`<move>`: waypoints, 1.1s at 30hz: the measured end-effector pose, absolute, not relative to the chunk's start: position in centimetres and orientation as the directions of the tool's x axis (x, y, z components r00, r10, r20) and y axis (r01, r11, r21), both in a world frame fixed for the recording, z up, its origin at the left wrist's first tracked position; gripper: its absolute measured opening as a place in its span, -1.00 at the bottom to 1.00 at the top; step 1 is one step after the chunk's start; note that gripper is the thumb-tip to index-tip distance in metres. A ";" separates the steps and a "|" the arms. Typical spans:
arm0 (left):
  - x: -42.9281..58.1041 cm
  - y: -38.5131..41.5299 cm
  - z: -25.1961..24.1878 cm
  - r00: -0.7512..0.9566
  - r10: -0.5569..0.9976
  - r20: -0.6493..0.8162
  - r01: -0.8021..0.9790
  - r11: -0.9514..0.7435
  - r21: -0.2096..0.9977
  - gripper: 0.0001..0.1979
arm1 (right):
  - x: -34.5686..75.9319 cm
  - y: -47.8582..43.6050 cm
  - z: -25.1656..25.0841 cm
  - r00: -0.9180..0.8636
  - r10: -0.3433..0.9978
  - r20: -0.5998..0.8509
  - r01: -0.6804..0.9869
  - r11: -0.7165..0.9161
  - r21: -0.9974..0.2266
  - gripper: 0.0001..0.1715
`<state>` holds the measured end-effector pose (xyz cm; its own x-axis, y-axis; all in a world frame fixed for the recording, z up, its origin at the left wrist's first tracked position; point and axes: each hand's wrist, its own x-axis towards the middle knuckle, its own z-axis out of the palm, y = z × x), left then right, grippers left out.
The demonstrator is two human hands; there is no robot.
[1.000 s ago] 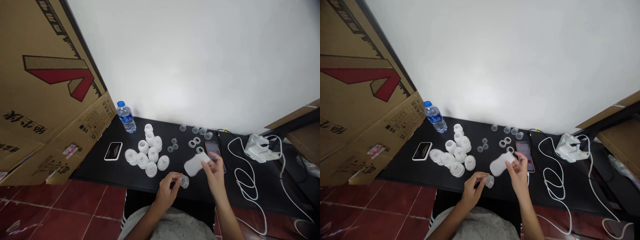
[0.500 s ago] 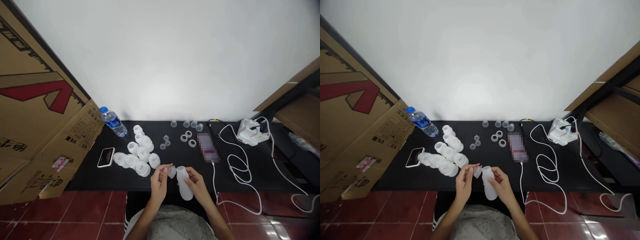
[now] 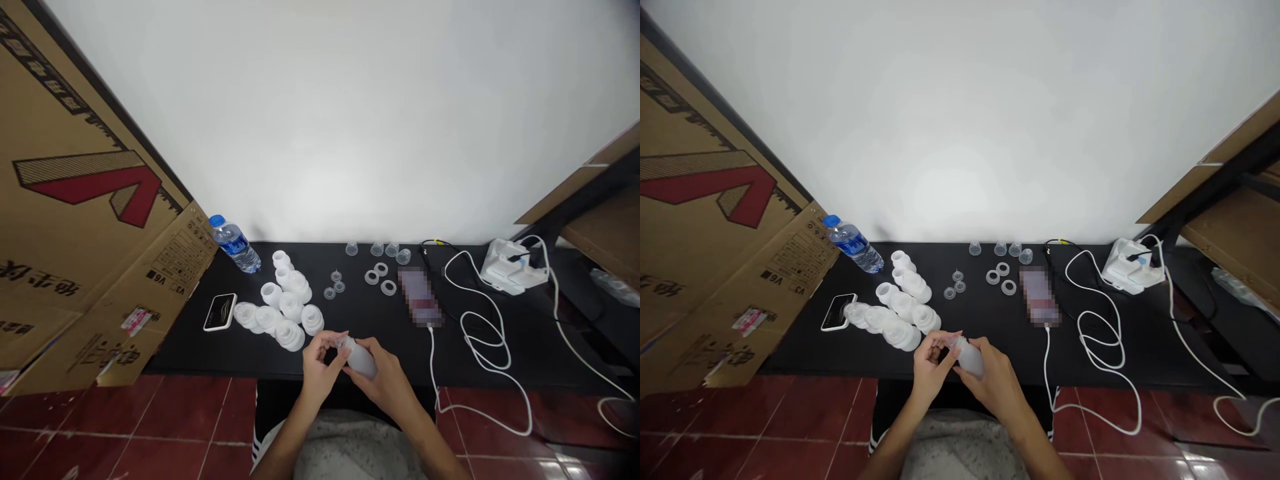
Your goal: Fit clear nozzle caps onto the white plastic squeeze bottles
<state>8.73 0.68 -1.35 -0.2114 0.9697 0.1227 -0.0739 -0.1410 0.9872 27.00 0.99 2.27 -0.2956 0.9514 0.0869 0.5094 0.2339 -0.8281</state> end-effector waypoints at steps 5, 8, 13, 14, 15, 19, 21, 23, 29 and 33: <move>8.6 0.8 -1.7 -0.228 0.968 0.103 -0.097 -0.128 0.987 -0.69 | 27.2 1.1 2.3 -0.397 0.871 0.289 0.647 0.489 -0.586 -0.51; 8.7 0.8 -1.8 -0.244 0.965 0.096 -0.080 -0.118 0.990 -0.67 | 27.1 1.1 2.3 -0.443 0.803 0.398 0.670 0.592 -0.449 -0.63; 9.1 0.6 -1.6 -0.288 0.952 0.108 -0.004 -0.114 0.994 -0.66 | 27.6 0.7 1.6 -0.477 0.709 0.519 0.682 0.671 -0.289 -0.65; 9.2 0.5 -1.6 -0.294 0.950 0.107 0.006 -0.111 0.994 -0.66 | 27.9 0.6 1.4 -0.487 0.698 0.525 0.684 0.678 -0.267 -0.65; 9.3 0.5 -1.5 -0.298 0.948 0.107 0.014 -0.108 0.994 -0.65 | 28.1 0.5 1.2 -0.499 0.690 0.524 0.684 0.685 -0.251 -0.63; 9.4 0.5 -1.3 -0.294 0.948 0.121 0.046 -0.112 0.993 -0.62 | 28.8 0.1 0.5 -0.524 0.679 0.513 0.659 0.706 -0.261 -0.54; 9.4 0.6 -1.1 -0.283 0.951 0.126 0.051 -0.116 0.992 -0.64 | 28.8 0.1 0.5 -0.480 0.719 0.502 0.639 0.679 -0.361 -0.53; 9.2 0.6 -0.8 -0.247 0.960 0.131 0.037 -0.125 0.991 -0.67 | 28.8 0.0 1.0 -0.398 0.813 0.426 0.595 0.582 -0.555 -0.54; 8.2 0.7 0.0 0.015 0.991 0.136 -0.025 -0.136 0.990 -0.58 | 28.5 0.2 2.3 -0.280 0.949 -0.147 0.271 -0.069 -0.960 -0.46; 8.0 0.6 0.3 0.114 0.987 0.116 -0.087 -0.106 0.991 -0.56 | 28.2 0.1 2.1 -0.335 0.869 -0.365 0.005 -0.385 -0.923 -0.37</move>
<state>8.00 0.64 0.29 0.1143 0.9867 0.1156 -0.0866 -0.1060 0.9906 28.16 0.11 2.05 -0.3355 0.8686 -0.3647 0.0051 -0.3855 -0.9227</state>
